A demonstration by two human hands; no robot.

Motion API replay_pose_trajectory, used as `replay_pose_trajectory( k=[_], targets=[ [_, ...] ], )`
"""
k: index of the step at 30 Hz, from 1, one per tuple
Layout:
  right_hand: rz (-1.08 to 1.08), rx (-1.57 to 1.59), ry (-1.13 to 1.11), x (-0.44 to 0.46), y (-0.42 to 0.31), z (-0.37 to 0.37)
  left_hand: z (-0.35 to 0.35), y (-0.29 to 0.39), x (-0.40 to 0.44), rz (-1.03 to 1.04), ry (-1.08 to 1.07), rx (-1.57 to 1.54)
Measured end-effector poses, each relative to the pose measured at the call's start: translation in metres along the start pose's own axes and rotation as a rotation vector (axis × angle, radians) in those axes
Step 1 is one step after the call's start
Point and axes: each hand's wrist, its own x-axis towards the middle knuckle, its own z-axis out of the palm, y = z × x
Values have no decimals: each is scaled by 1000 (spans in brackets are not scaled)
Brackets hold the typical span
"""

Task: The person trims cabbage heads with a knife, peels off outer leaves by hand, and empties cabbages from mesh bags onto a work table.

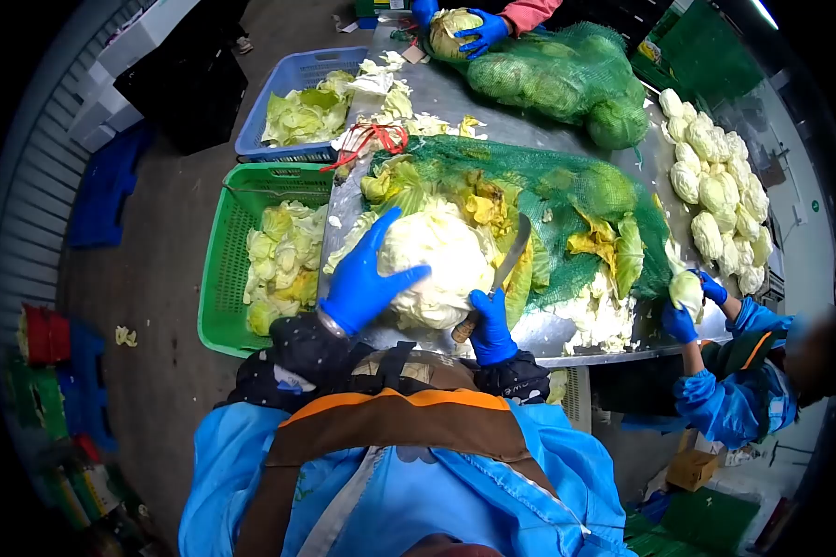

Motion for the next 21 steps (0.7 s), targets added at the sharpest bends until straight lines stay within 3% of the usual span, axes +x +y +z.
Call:
replay_pose_trajectory(
  k=[1, 3, 6, 9, 10, 13, 14, 15, 17, 19, 20, 21],
  targets=[
    [-8, 5, 19, 2, -1, 1, -4, 4, 4, -90, -23, -107],
    [-62, -109, -7, 2, -9, 1, 0, -11, 4, 112, 56, 150],
    [-48, -173, -4, -3, -5, -7, 2, -24, 2, 291, 136, 199],
    [73, 214, 86, 3, 14, -22, 5, -51, -1, 108, 217, 315],
    [87, 167, 56, 5, 18, -29, 8, -60, 1, -65, 135, 387],
    [197, 262, 54, -1, 7, -17, 7, -146, 15, -122, 131, 430],
    [163, 277, 46, -2, -1, -6, 5, -136, 19, 11, 224, 313],
    [177, 263, 38, -1, -3, -9, -1, -122, 25, 127, 284, 410],
    [215, 243, 36, 0, -6, -16, -11, -74, 34, 38, 292, 152],
    [198, 98, -50, 7, -23, -19, -14, -43, 37, -113, 16, -401],
    [201, -41, -107, 11, -36, -17, -20, -35, 38, -408, -308, -694],
    [205, -182, -167, 15, -44, -17, -12, -33, 41, -253, -488, -576]
  ],
)
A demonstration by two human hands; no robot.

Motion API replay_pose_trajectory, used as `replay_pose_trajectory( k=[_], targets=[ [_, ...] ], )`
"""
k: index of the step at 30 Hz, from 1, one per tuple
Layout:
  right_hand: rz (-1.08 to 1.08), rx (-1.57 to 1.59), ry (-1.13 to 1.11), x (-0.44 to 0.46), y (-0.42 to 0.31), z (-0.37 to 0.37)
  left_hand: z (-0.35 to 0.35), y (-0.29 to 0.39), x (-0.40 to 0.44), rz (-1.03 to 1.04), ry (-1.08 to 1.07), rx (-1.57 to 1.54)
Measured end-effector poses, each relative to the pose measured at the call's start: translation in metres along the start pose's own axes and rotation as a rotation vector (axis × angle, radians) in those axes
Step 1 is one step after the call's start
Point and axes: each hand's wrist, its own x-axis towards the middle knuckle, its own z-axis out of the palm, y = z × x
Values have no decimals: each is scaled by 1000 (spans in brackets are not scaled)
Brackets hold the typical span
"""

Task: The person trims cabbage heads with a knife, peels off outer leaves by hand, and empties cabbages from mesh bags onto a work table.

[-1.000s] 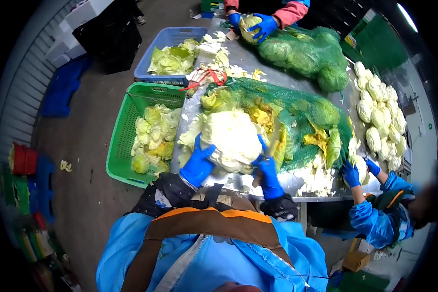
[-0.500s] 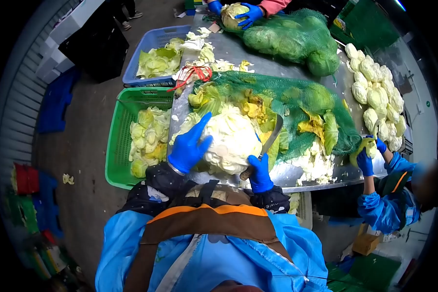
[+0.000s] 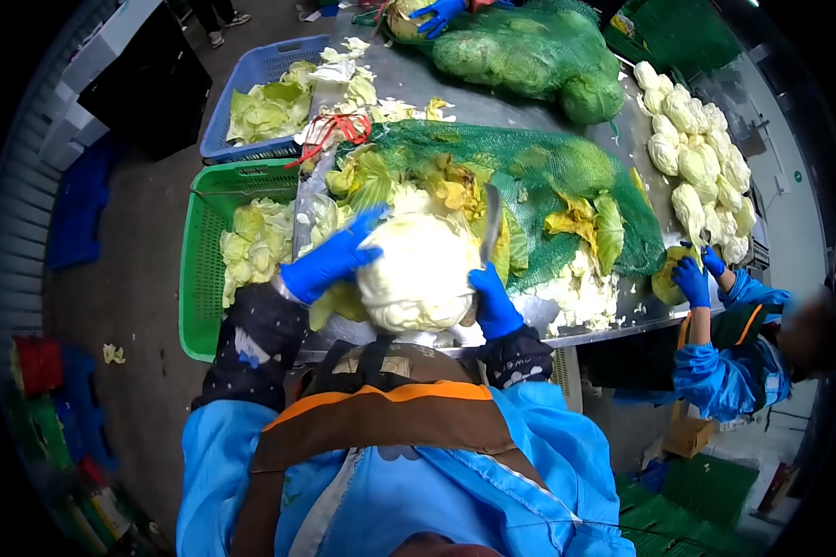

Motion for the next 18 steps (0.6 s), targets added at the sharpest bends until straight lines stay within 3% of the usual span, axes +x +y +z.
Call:
replay_pose_trajectory(
  k=[2, 4, 5, 6, 8, 9, 10, 11, 14, 16, 18],
  targets=[
    [-41, -165, 78, 8, -7, 1, 12, -6, -1, -93, -48, -187],
    [-65, -356, 227, 10, -21, 20, 20, -21, -5, -1, 132, -274],
    [-211, -249, 251, 11, -20, 26, 22, -31, -7, 36, 222, -261],
    [-388, -527, 395, 17, -7, 10, 24, -43, -6, 73, 315, -248],
    [-381, -1014, 517, 1, -8, 8, 39, -51, -2, 20, 594, -344],
    [-534, -1252, 513, -4, 2, 9, 39, -66, 1, 9, 701, -401],
    [-506, -1302, 453, -8, 15, 8, 39, -90, 8, -2, 806, -458],
    [-463, -1333, 418, -9, 22, 11, 32, -107, 12, 41, 761, -473],
    [-262, -1457, 318, 1, 31, 19, 31, -89, 6, -116, 716, -592],
    [-413, -1561, 343, 14, 43, 21, 38, -74, 5, -170, 773, -582],
    [-338, -1616, 371, 20, 44, 25, 44, -69, 4, -217, 865, -571]
  ],
)
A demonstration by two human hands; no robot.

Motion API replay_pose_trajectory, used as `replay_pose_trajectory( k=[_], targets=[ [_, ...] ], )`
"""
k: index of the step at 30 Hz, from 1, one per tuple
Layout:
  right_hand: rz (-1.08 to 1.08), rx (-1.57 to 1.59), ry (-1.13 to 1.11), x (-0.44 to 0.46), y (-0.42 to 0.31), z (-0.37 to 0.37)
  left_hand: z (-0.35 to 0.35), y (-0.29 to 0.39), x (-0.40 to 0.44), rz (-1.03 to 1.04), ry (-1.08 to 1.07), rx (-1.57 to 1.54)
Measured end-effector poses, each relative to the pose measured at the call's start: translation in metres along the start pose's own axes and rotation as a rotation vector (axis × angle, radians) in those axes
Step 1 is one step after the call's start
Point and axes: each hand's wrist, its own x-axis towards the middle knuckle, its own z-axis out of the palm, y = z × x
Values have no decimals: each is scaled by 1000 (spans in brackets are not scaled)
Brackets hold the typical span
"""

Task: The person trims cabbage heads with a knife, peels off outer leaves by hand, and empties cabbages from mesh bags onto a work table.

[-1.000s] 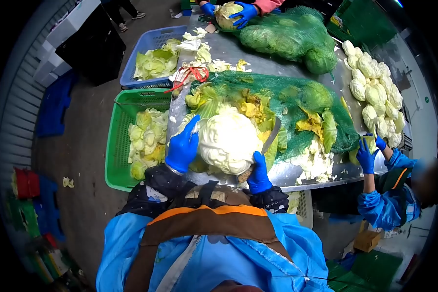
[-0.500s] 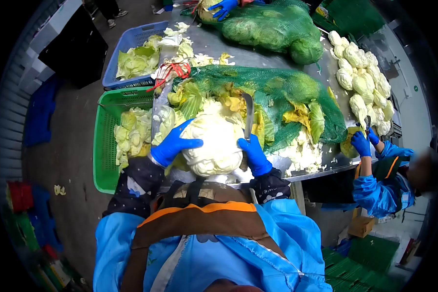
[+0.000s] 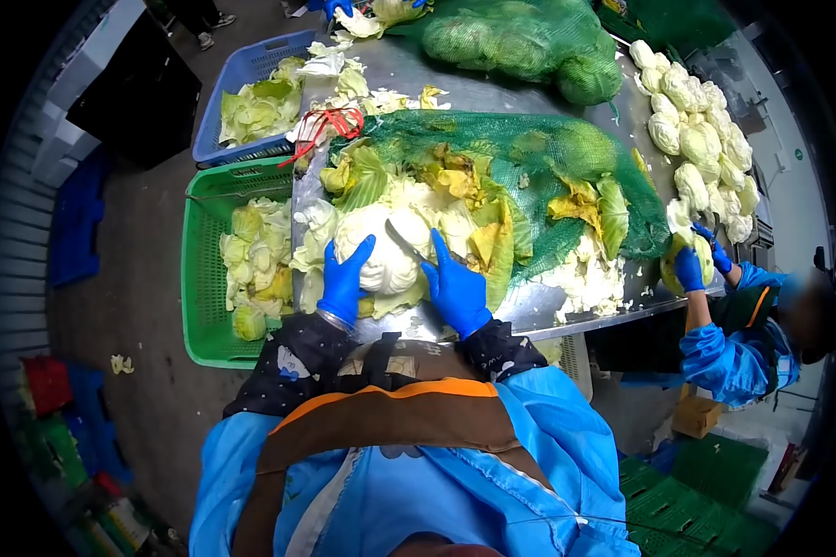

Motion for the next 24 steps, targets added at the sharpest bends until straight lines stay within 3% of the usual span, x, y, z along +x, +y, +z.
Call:
replay_pose_trajectory(
  k=[1, 4, 7, 9, 12, 16, 19, 22, 24],
  targets=[
    [28, -33, -20, 0, -2, 1, -2, -1, 3, -21, 18, 29],
    [36, 25, -102, -13, 0, -2, -17, -9, 25, 44, -208, -27],
    [18, 43, 22, -16, 15, -1, -11, -9, 15, 16, -72, 28],
    [280, 177, 75, -5, 30, 14, -10, -8, 5, -16, -47, 37],
    [210, 288, 80, -6, 27, 20, -25, -26, 28, 58, -184, -28],
    [36, 36, -40, -20, 8, 0, -19, -15, 20, -47, -78, 26],
    [99, 10, -73, -17, 13, 11, -22, -19, 20, -9, -84, 39],
    [368, 594, 254, 7, 53, 50, -25, -25, 25, 17, -149, -2],
    [188, 459, 166, 0, 43, 42, -27, -22, 22, -9, -147, 0]
  ],
)
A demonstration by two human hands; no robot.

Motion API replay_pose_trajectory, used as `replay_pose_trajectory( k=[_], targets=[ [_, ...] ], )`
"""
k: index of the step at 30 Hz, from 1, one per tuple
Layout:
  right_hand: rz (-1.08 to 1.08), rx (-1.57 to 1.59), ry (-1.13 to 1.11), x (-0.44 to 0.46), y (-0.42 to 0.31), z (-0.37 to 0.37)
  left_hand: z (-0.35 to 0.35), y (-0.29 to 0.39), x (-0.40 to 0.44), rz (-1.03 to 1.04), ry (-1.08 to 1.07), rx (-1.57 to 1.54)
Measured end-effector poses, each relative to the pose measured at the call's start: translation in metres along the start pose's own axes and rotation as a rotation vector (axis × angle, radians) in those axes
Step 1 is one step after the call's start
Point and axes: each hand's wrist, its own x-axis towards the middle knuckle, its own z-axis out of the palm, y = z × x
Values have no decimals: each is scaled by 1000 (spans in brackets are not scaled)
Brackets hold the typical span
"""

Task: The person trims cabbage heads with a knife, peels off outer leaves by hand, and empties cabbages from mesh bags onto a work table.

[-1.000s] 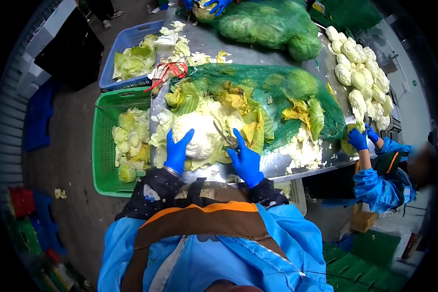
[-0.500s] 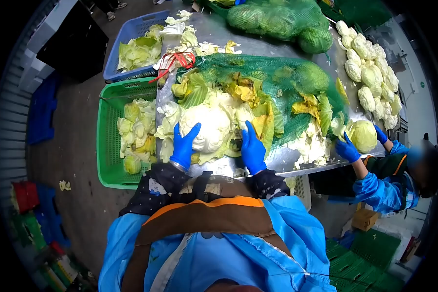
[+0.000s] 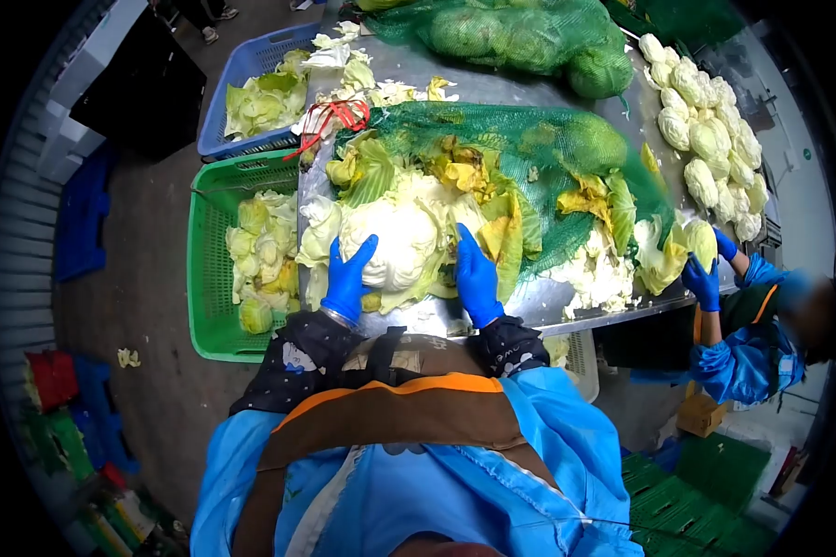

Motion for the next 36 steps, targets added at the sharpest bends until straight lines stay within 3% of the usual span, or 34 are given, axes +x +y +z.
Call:
replay_pose_trajectory(
  k=[3, 6, 7, 10, 11, 13, 16, 19, 22, 24, 25, 28, 29, 32, 34, 36],
  targets=[
    [-112, -386, -259, -12, -42, -27, 7, 9, -2, -2, -8, -14],
    [-182, -461, -241, -18, -43, -26, 3, 1, 3, -64, 103, 34],
    [-38, -450, -249, -13, -42, -25, 3, 1, 0, -61, 107, 41],
    [148, -186, -193, -4, -23, -13, 11, 10, -7, -42, 97, 53],
    [3, 12, -71, -7, 0, 4, 13, 13, -9, -43, 90, 56],
    [140, 221, -126, -1, 0, 6, 11, 11, -9, -17, 42, 36],
    [43, 267, -88, 12, -34, -5, 4, 1, -1, 60, 12, -2],
    [-352, -95, 66, 29, -87, -14, 2, -3, -2, 76, 13, -27],
    [-223, -351, -157, 64, -81, -4, -6, -10, 2, 100, -18, -8],
    [-121, -367, -161, 84, -65, -8, -19, -14, 7, 110, -78, -52],
    [-76, -377, -155, 88, -52, -6, -21, -8, 0, 18, -75, -16],
    [-11, -387, -104, 88, -15, 2, -62, -15, 27, -207, -431, -454],
    [34, -374, -111, 84, -8, 3, -62, -10, 23, -194, -535, -528],
    [8, -323, -141, 70, 8, -5, -34, 22, -14, -5, -534, -578],
    [48, -314, -118, 60, -19, -25, -29, 32, -19, -61, -565, -727],
    [-55, 175, -45, 53, -39, -35, -22, 41, -24, -71, -592, -804]
  ],
)
